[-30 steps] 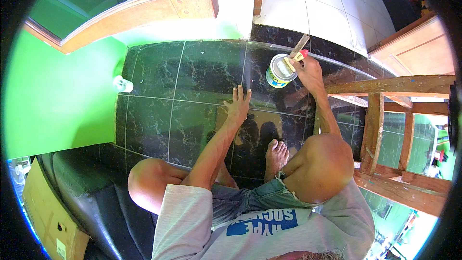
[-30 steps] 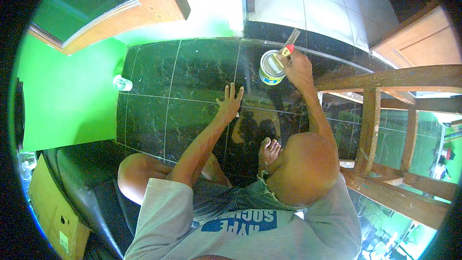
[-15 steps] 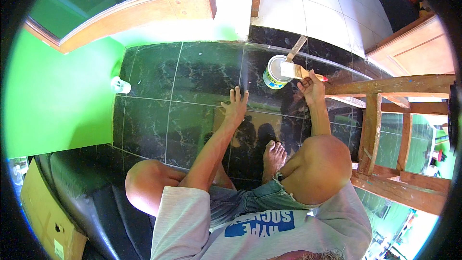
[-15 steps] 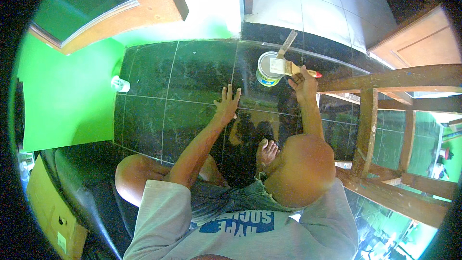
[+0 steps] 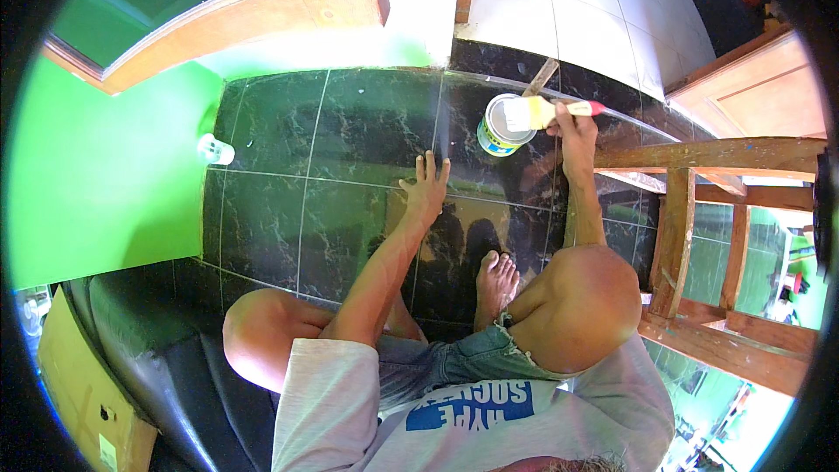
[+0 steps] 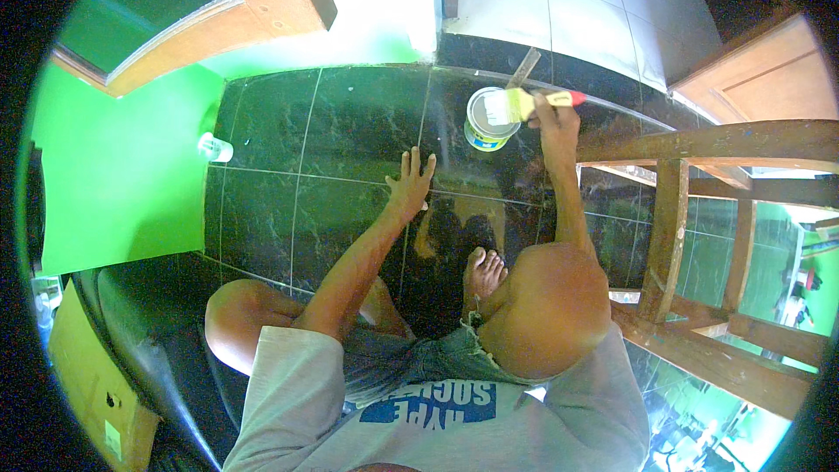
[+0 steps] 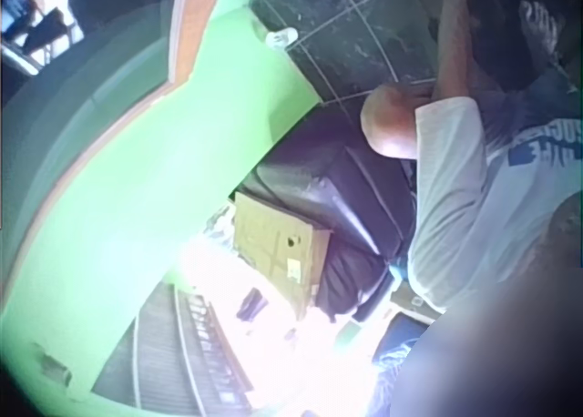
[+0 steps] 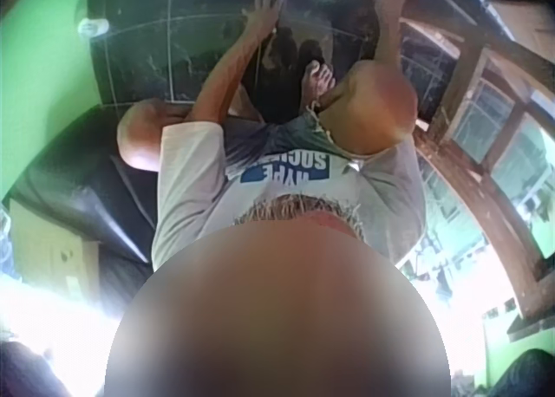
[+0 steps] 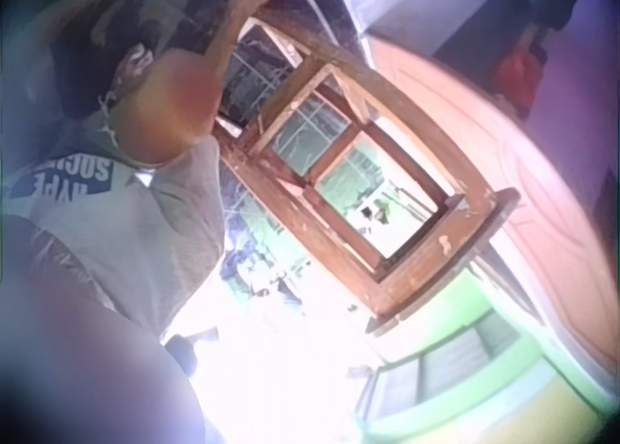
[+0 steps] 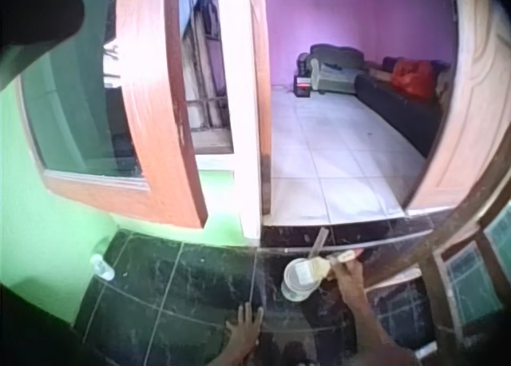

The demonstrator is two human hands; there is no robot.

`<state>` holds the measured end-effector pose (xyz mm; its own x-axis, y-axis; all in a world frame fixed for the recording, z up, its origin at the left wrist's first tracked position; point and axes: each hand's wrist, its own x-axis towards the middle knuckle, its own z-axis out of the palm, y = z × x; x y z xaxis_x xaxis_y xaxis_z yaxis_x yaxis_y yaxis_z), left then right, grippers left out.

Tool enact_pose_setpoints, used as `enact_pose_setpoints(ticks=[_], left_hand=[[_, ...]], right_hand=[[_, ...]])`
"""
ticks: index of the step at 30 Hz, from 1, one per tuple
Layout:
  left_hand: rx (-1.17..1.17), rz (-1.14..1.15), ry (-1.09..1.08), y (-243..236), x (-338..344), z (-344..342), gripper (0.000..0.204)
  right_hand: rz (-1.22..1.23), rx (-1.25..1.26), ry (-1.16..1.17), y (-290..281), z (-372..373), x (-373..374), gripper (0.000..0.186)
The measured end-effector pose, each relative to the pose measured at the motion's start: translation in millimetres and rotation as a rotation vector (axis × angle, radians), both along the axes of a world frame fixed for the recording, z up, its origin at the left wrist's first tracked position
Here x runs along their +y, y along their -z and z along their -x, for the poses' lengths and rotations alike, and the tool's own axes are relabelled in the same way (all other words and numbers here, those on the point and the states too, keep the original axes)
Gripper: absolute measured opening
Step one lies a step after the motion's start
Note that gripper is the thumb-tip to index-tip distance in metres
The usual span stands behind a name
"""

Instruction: The person paints the wooden door frame white using a paintbrush and a can of paint. They dip the brush into the paint can and apply paint to the vertical and horizontal sections of the frame, occasionally sitting on the floor to reach lower areas.

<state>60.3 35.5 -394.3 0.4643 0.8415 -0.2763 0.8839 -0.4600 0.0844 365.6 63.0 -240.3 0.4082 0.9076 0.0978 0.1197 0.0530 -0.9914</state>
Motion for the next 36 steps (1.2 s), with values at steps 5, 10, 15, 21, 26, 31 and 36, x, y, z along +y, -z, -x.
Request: enact_pose_setpoints(ticks=[5,10,15,21,26,31,36], left_hand=[[0.009,0.075,0.013,-14,4,-5,0.132],[-0.001,0.060,0.012,-9,4,-5,0.131],[-0.001,0.043,0.010,-5,3,-4,0.131],[0.005,0.023,0.014,-5,3,-4,0.131],[-0.008,0.020,0.018,-8,3,-5,0.132],[-0.002,0.049,0.006,-9,4,-5,0.133],[0.008,0.081,-0.009,-8,5,-6,0.132]], right_hand=[[0.098,-0.619,-0.195,-25,11,18,0.022],[0.088,-0.770,-0.237,-17,19,25,0.026],[0.072,-0.782,-0.252,-8,19,26,0.029],[0.109,-0.731,-0.219,-18,22,22,0.027],[0.074,-0.579,-0.103,-11,4,16,0.026],[0.130,0.151,0.121,16,-14,4,0.023],[0.174,0.773,0.194,52,-22,-14,0.023]])
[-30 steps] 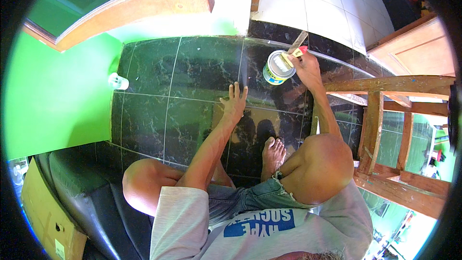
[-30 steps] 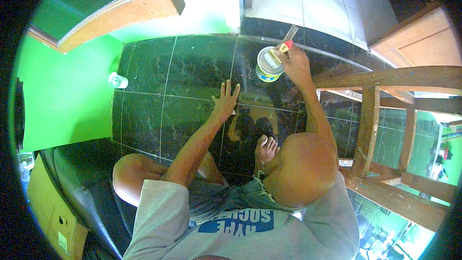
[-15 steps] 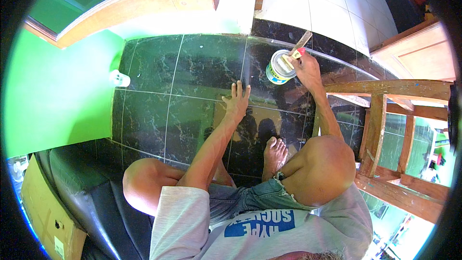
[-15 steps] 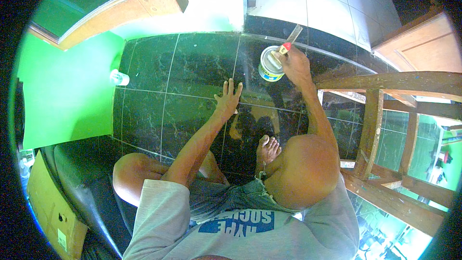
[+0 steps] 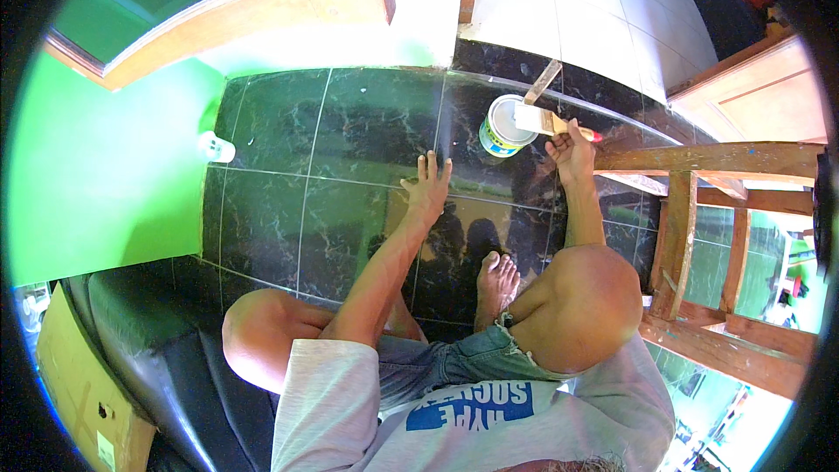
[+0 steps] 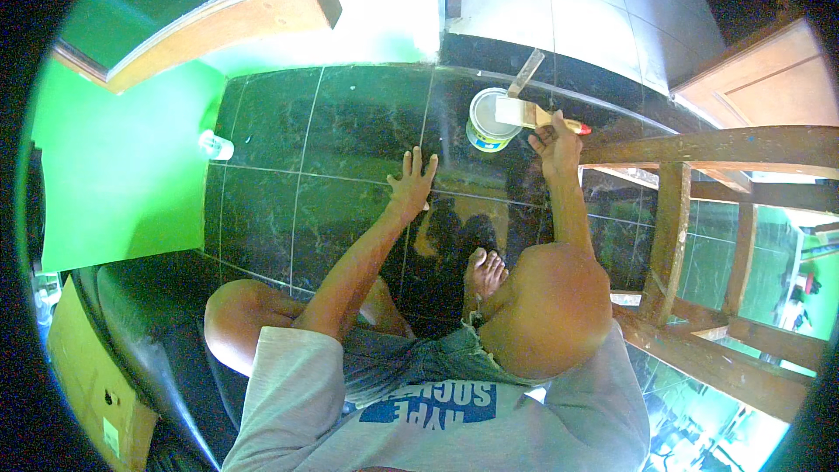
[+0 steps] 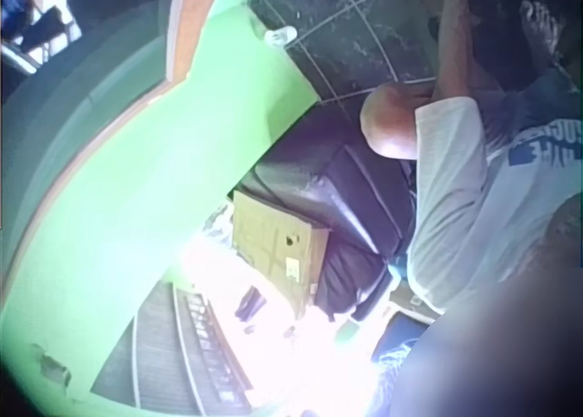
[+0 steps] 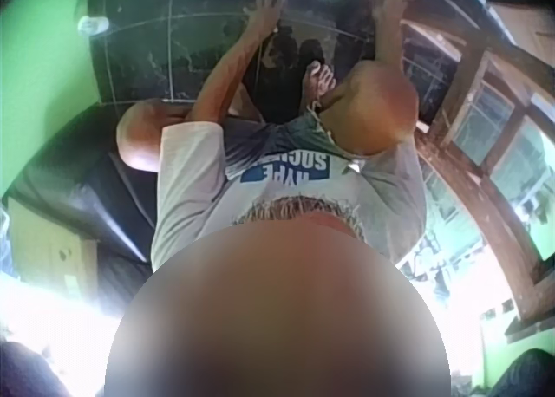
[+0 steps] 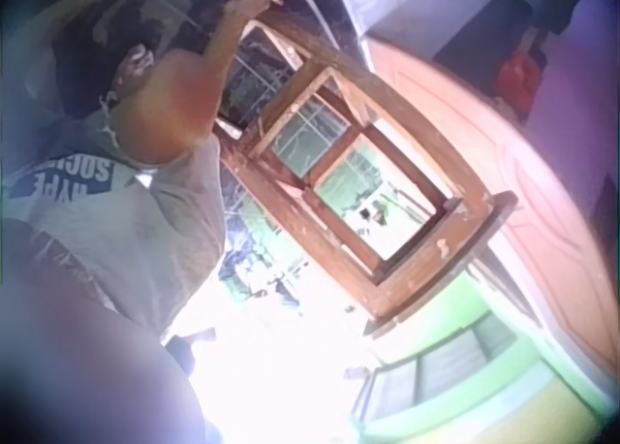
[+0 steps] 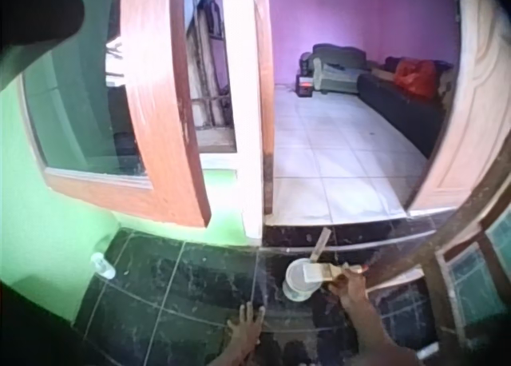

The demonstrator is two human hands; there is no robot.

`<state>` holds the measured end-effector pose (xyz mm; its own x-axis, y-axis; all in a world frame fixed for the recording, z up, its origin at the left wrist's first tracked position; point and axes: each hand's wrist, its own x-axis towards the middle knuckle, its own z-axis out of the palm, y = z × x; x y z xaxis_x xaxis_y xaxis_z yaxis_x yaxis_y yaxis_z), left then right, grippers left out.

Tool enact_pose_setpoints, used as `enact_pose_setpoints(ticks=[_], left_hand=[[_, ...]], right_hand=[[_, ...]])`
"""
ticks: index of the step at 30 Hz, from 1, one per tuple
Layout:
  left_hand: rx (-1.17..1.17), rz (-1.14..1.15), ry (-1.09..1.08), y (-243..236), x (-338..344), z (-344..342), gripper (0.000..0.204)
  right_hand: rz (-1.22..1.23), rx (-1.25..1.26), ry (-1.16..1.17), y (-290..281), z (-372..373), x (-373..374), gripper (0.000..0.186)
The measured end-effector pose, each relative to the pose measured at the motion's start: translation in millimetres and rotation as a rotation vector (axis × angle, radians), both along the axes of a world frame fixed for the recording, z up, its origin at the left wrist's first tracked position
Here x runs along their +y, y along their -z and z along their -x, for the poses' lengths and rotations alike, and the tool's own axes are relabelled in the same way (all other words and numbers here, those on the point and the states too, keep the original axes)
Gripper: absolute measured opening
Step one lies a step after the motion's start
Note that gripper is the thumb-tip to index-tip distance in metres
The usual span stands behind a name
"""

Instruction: The person paints the wooden door frame white using a paintbrush and a can of paint. They dip the brush into the paint can and apply paint to the vertical and horizontal sections of the frame, occasionally sitting on the floor to reach lower areas.

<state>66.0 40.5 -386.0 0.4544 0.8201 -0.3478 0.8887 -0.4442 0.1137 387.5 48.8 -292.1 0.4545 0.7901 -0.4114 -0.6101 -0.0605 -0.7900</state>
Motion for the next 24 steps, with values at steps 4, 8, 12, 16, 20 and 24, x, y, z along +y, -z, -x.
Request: enact_pose_setpoints(ticks=[4,8,12,16,20,24], left_hand=[[0.003,-0.014,0.017,-6,0,-1,0.132],[0.013,-0.024,0.024,-32,-3,-5,0.091],[-0.014,-0.378,-0.036,16,-16,6,0.076],[-0.013,-0.153,0.095,-3,-8,-2,0.113],[-0.047,-0.145,0.068,3,0,6,0.122],[-0.054,0.077,-0.012,8,19,3,0.109]], right_hand=[[-0.050,0.270,-0.022,30,-9,-5,0.028],[-0.109,0.333,-0.057,29,-6,-12,0.030],[-0.093,0.335,-0.079,39,14,-9,0.030],[-0.147,0.458,-0.030,28,2,-23,0.031],[-0.397,0.366,-0.163,-56,10,5,0.026],[-0.533,-0.080,-0.064,-221,27,46,0.021]])
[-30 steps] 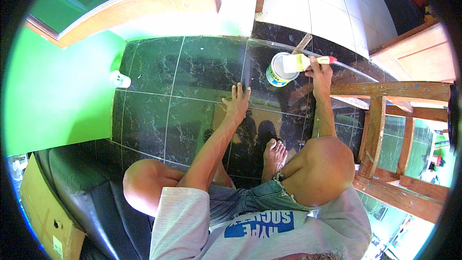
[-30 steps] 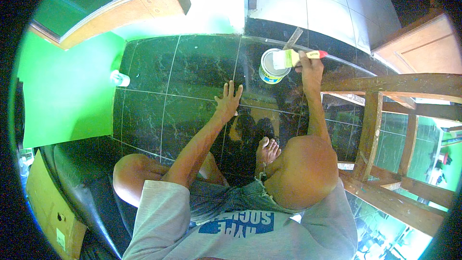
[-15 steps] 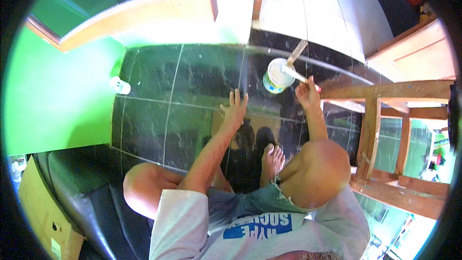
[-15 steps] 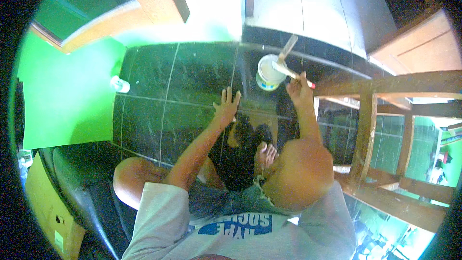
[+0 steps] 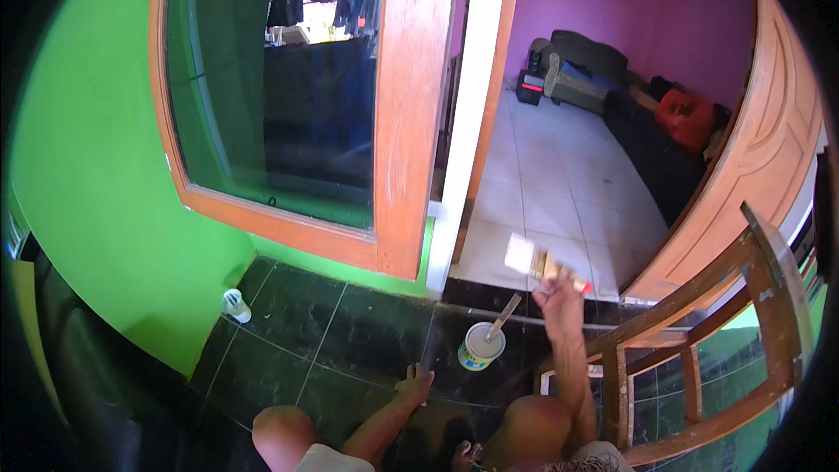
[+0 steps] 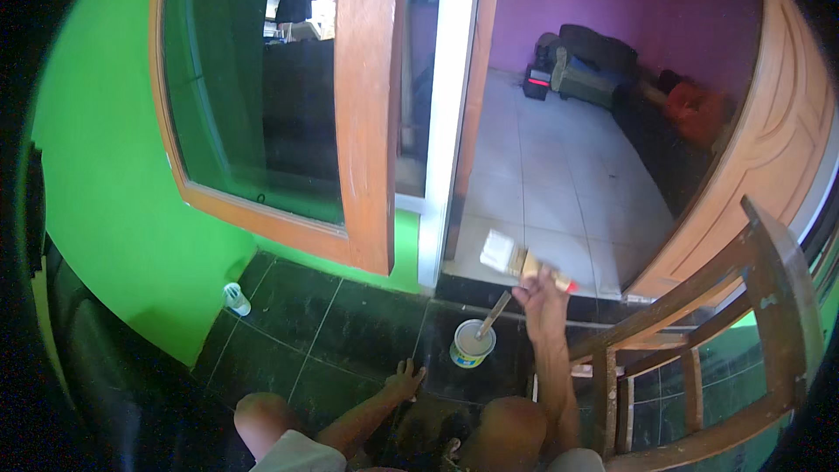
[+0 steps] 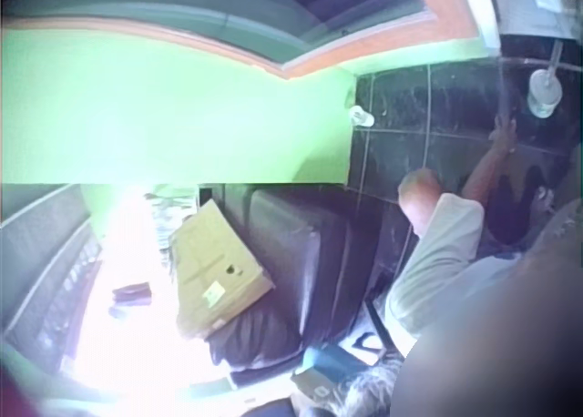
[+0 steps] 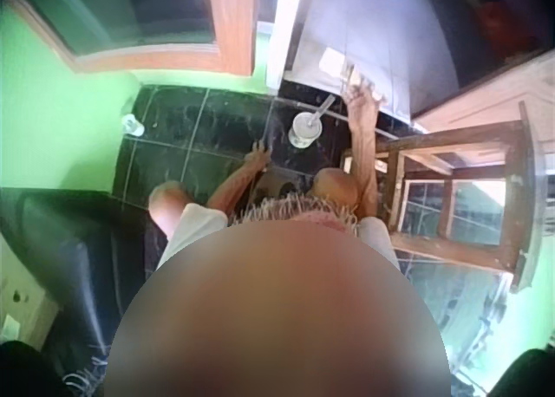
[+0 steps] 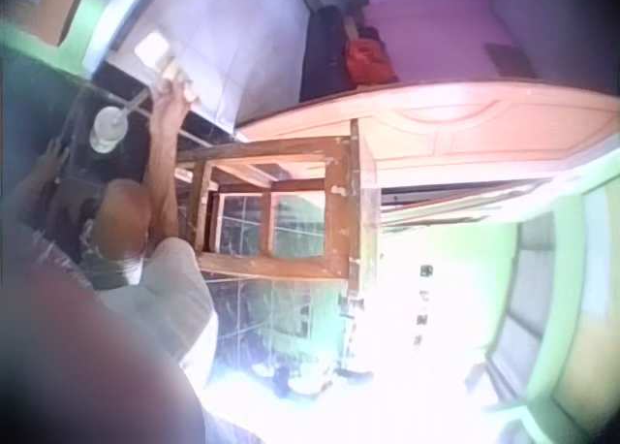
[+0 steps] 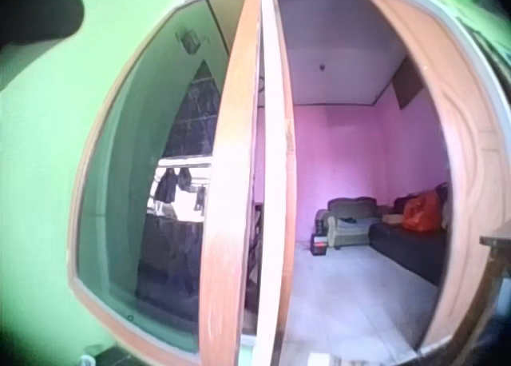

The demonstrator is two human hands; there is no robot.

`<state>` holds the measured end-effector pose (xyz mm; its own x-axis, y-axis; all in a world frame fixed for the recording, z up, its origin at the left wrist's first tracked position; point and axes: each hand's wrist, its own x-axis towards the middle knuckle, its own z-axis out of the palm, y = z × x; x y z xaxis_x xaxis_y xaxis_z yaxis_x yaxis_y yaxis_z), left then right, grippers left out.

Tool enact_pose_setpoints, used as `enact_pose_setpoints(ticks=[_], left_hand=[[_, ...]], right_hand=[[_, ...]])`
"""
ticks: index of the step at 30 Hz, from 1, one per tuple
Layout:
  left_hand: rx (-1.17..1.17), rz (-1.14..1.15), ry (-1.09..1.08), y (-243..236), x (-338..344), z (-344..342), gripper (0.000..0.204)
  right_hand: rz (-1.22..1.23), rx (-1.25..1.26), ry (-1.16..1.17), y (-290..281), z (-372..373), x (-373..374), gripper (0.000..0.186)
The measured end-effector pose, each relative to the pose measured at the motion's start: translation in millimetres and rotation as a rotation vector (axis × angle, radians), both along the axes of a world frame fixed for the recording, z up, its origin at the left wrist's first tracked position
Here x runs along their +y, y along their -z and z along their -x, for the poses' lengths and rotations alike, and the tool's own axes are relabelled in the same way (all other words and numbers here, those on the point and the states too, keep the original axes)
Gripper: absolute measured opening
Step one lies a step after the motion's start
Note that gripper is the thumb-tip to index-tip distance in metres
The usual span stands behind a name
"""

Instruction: The person paints the wooden door frame white using a paintbrush and a can of paint. They dip the brush into the paint can and apply paint to the vertical and horizontal sections of the frame, occasionally sitting on the floor to reach lower areas.

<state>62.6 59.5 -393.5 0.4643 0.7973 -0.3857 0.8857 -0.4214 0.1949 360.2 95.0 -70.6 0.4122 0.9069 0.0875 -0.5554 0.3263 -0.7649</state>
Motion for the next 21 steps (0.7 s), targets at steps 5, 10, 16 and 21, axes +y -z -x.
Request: enact_pose_setpoints(ticks=[5,10,16,21], left_hand=[[-0.014,0.159,0.016,9,15,7,0.098],[0.008,0.209,-0.062,-4,15,-29,0.087],[-0.079,0.109,-0.313,91,35,-21,0.061],[-0.066,-0.080,-0.115,68,12,-33,0.083]], right_hand=[[-0.399,-0.766,0.332,-216,27,44,0.036],[-0.590,-1.130,0.507,-344,39,66,0.036],[-0.766,-1.286,0.550,-410,73,89,0.035],[-0.843,-1.414,0.663,-421,54,116,0.033]])
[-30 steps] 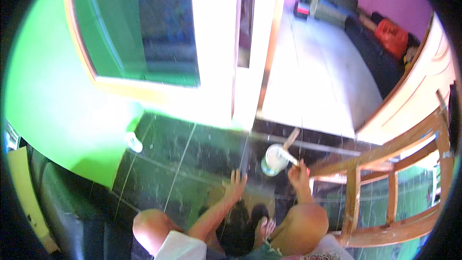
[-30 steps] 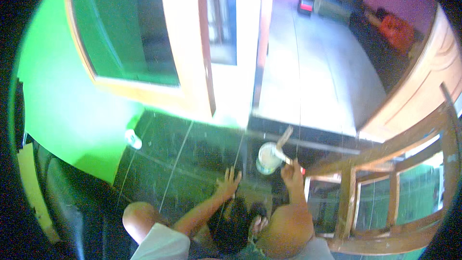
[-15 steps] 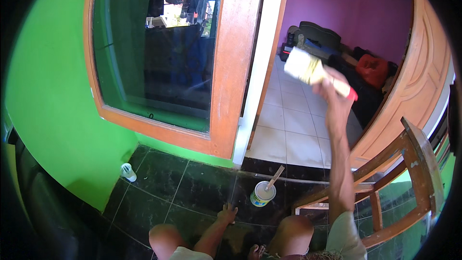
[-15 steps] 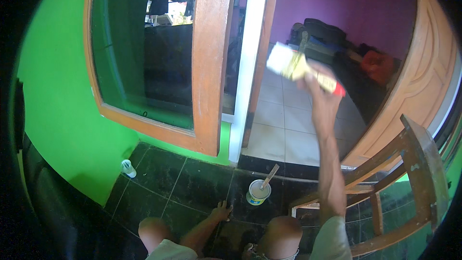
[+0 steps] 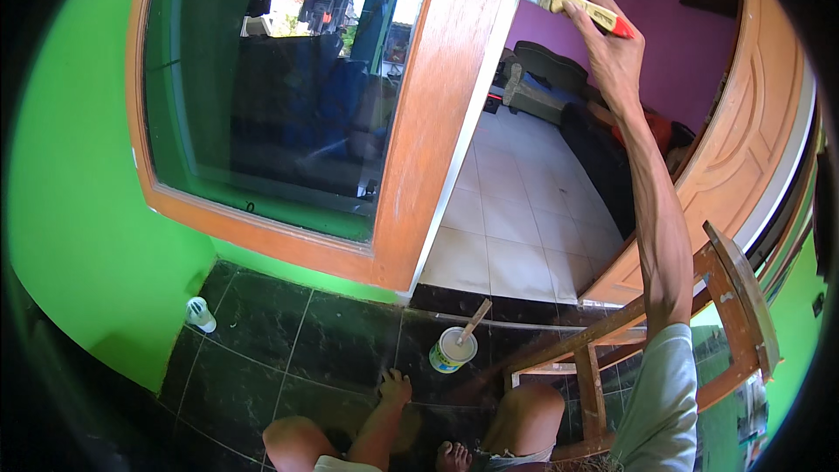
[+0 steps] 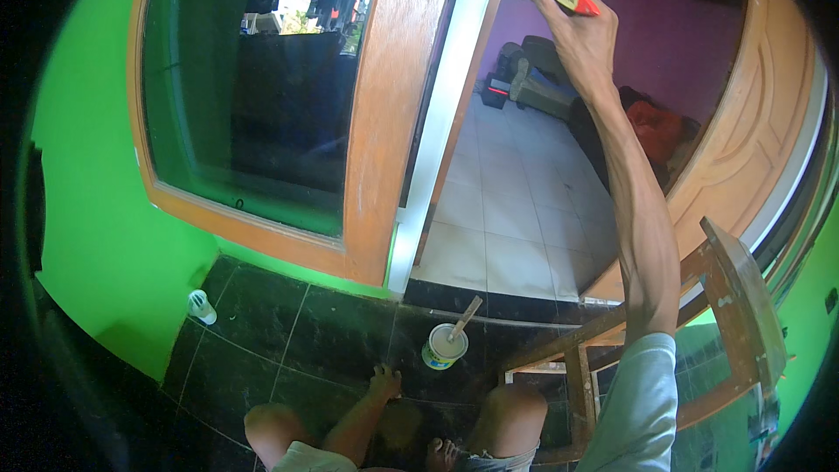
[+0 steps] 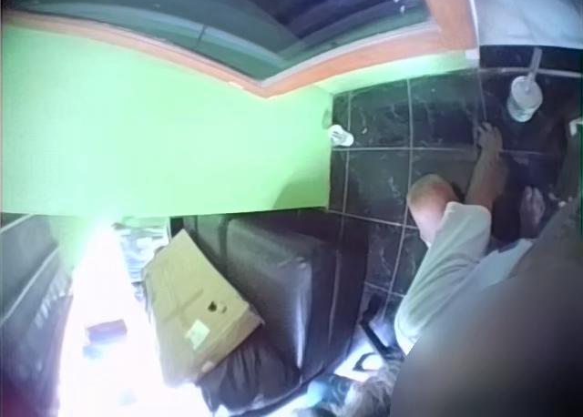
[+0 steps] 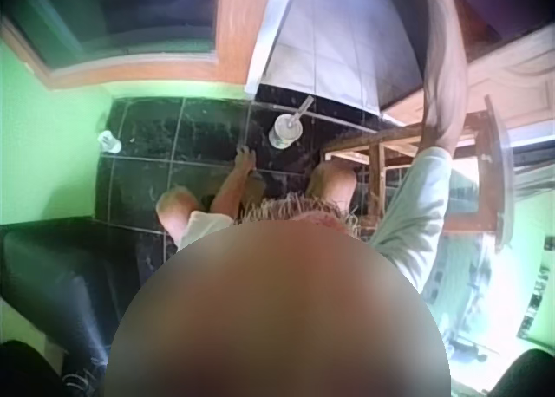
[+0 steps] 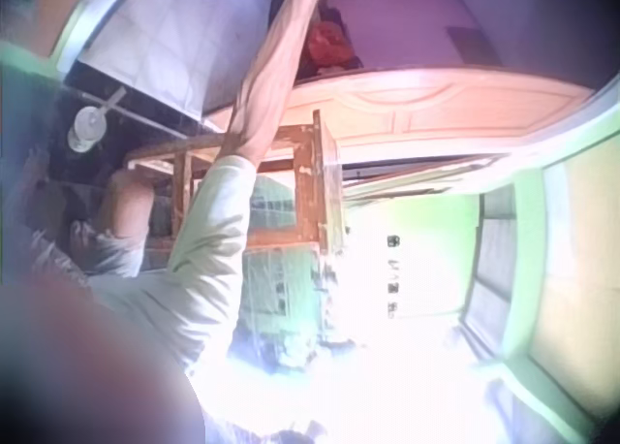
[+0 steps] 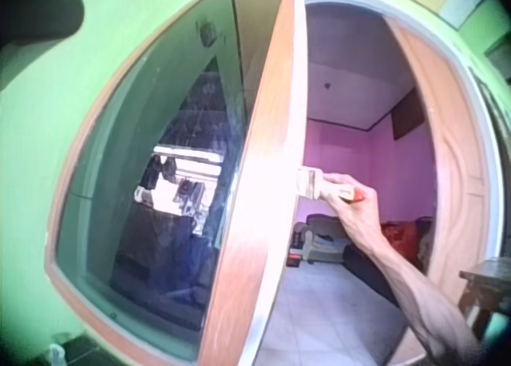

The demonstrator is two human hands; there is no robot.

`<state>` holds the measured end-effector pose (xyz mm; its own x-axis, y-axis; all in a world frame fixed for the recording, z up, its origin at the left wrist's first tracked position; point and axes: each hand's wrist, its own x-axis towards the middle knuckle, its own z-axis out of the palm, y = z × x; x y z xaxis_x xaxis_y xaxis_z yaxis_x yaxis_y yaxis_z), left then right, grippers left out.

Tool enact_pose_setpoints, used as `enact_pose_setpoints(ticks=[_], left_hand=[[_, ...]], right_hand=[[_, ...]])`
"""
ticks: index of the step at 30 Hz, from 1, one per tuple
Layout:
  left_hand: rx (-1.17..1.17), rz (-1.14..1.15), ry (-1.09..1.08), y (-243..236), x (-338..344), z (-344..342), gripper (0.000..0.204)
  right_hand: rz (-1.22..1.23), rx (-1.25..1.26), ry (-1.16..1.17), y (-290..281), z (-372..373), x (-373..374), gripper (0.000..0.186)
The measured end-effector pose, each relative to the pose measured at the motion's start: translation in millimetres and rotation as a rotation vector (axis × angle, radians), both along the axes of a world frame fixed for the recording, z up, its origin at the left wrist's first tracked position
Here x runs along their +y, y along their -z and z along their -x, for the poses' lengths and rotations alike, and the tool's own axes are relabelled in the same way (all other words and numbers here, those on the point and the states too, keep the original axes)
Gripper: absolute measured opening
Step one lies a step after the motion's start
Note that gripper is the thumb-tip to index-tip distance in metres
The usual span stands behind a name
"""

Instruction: The person paints the wooden door frame white using a paintbrush and a can of paint. They dip the brush into the paint can and apply paint to the vertical and horizontal sections of the frame, occasionally sitting on the floor to reach lower areas.

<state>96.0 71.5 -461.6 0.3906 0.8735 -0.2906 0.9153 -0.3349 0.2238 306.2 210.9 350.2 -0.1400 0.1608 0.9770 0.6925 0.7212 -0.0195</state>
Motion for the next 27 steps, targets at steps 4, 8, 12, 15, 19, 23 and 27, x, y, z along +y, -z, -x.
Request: enact_pose_setpoints(ticks=[4,8,12,15,19,23,27], left_hand=[[-0.036,-0.011,-0.082,14,13,22,0.073],[-0.014,0.077,0.075,-54,-10,-1,0.050],[-0.034,0.017,0.054,-50,-10,12,0.048],[0.028,-0.151,0.022,-2,-3,19,0.089],[0.015,-0.046,0.084,-12,1,4,0.089],[0.031,-0.021,0.090,-28,-4,15,0.090],[0.003,-0.064,0.105,-26,-7,8,0.091]], right_hand=[[-0.102,-0.054,0.028,-11,35,18,0.034],[-0.015,-0.212,0.279,22,-1,14,0.033],[0.236,-0.246,0.331,37,12,2,0.034],[0.324,-0.209,0.343,10,30,3,0.037],[0.195,-0.271,0.501,-48,-3,22,0.032],[-0.067,-0.304,0.370,-61,32,6,0.017],[-0.424,-0.651,0.438,-61,-1,28,0.029]])
